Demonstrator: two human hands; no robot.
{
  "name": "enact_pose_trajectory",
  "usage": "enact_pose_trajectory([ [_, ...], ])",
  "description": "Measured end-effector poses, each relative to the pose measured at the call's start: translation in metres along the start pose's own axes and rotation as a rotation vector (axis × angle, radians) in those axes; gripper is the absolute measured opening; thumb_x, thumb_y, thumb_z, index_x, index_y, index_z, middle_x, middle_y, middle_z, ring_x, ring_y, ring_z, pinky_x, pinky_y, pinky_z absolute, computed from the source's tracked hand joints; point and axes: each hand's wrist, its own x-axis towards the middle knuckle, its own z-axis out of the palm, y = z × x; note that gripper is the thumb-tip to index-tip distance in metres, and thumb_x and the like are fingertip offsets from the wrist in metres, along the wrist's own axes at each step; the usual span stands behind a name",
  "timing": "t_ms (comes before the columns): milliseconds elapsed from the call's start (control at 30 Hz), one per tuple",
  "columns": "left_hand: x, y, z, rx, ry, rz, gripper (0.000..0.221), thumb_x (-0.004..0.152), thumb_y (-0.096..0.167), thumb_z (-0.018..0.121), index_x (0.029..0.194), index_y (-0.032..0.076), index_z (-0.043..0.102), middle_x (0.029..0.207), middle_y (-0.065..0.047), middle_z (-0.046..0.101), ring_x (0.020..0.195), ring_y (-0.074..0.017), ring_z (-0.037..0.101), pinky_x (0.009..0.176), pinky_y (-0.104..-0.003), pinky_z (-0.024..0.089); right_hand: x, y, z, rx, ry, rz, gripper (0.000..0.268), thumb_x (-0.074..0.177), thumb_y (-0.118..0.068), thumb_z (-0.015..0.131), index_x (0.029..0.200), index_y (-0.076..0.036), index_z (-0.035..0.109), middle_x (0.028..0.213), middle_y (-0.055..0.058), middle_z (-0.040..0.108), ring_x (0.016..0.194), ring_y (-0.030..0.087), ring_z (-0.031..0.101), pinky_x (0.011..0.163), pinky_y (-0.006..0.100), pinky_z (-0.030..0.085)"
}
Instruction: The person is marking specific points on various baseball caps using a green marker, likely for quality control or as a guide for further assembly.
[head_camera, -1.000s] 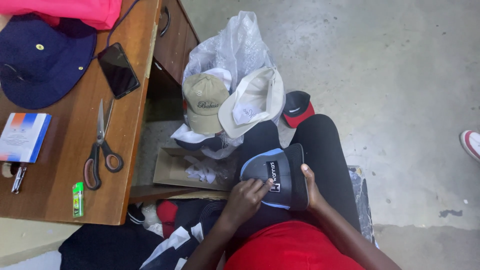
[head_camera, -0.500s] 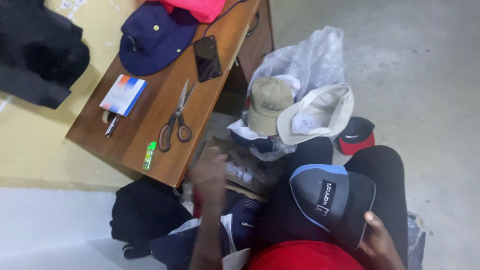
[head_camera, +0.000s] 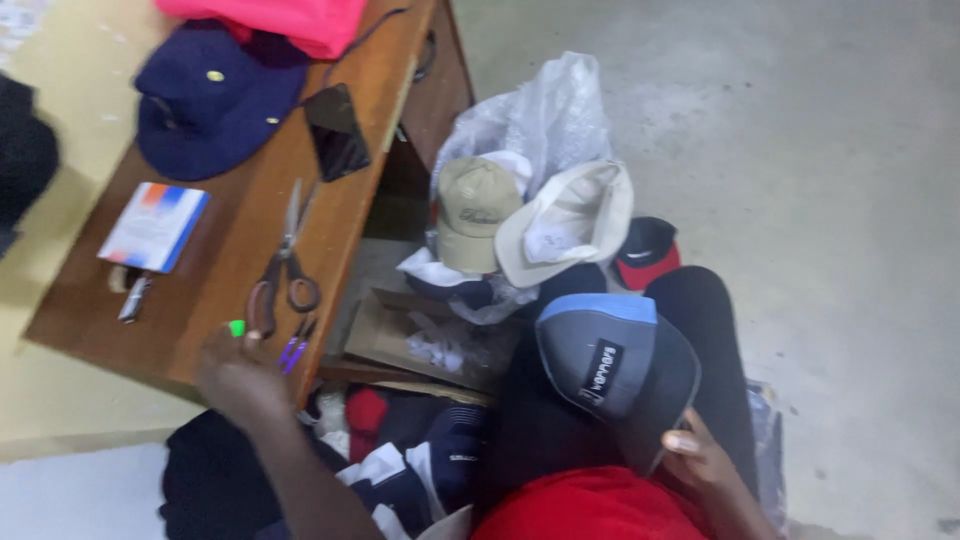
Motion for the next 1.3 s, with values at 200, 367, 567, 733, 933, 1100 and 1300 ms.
enact_pose_trajectory([
  [200, -0.017, -0.103, 0.074, 0.198, -0.154, -0.049, 0.024, 0.118, 0.021, 0.069, 0.103, 0.008, 0.084, 0.086, -0.018, 0.074, 0.074, -0.0372, 0.07, 0.064, -0.047, 0.052, -0.032, -0.024, 0.047, -0.114, 0.054, 0.125, 0.099, 0.06, -0.008, 0.064, 0.157, 0.003, 0.043, 0.136, 0.039, 0.064, 0.114, 0.054, 0.064, 0.095, 0.065, 0.049],
  [367, -0.024, -0.092, 0.062, 0.154, -0.019, -0.121, 0.017, 0.091, -0.009, 0.068, 0.106, -0.008, 0.075, 0.098, -0.026, 0.073, 0.086, -0.0458, 0.069, 0.073, -0.05, 0.054, -0.02, -0.012, 0.026, -0.122, -0.139, 0.032, 0.096, 0.065, -0.017, 0.079, 0.152, 0.003, 0.044, 0.133, 0.031, 0.066, 0.112, 0.043, 0.068, 0.092, 0.056, 0.054],
  [567, -0.093, -0.011, 0.077, -0.059, -0.035, 0.012, 0.028, 0.12, 0.018, 0.047, 0.124, -0.007, 0.059, 0.111, -0.029, 0.058, 0.095, -0.043, 0.055, 0.083, -0.052, 0.041, 0.015, 0.015, 0.007, -0.547, -0.313, -0.016, 0.131, 0.058, -0.036, 0.098, 0.163, -0.005, 0.026, 0.156, 0.018, 0.054, 0.141, 0.027, 0.053, 0.115, 0.041, 0.04],
  [733, -0.108, 0.21, -0.012, -1.357, -1.122, -0.349, 0.054, 0.101, 0.048, 0.052, 0.098, 0.009, 0.089, 0.116, -0.007, 0.084, 0.1, -0.0215, 0.078, 0.094, -0.037, 0.059, 0.032, 0.024, 0.0, -0.782, -0.403, -0.092, 0.141, 0.065, -0.045, 0.095, 0.169, -0.011, 0.007, 0.172, 0.013, 0.032, 0.157, 0.024, 0.033, 0.127, 0.037, 0.023],
  [933, -0.147, 0.304, -0.042, -1.484, -1.275, -0.12, 0.021, 0.101, 0.028, 0.061, 0.109, 0.012, 0.072, 0.068, 0.001, 0.059, 0.063, -0.0087, 0.052, 0.062, -0.028, 0.043, 0.03, 0.042, -0.039, -0.135, -0.27, -0.264, 0.101, 0.069, -0.016, 0.095, 0.152, 0.007, 0.041, 0.135, 0.03, 0.068, 0.118, 0.04, 0.069, 0.099, 0.055, 0.057],
  [1100, -0.161, 0.33, -0.027, -1.517, -1.151, -0.442, 0.066, 0.105, 0.053, 0.042, 0.056, 0.011, 0.053, 0.051, 0.0, 0.047, 0.052, -0.01, 0.046, 0.058, -0.031, 0.033, 0.025, 0.053, -0.057, 0.008, -0.299, -0.248, 0.093, 0.074, -0.013, 0.091, 0.149, 0.008, 0.041, 0.135, 0.033, 0.066, 0.121, 0.046, 0.066, 0.103, 0.061, 0.052],
  [1300, -0.157, 0.339, -0.017, -1.223, -0.922, -0.23, 0.051, 0.099, 0.032, 0.041, 0.058, 0.006, 0.059, 0.057, -0.008, 0.069, 0.059, -0.0275, 0.066, 0.065, -0.047, 0.044, 0.055, 0.077, -0.12, -0.526, -0.239, -0.296, 0.11, 0.062, -0.032, 0.1, 0.151, 0.004, 0.046, 0.137, 0.02, 0.07, 0.125, 0.03, 0.066, 0.108, 0.047, 0.053],
])
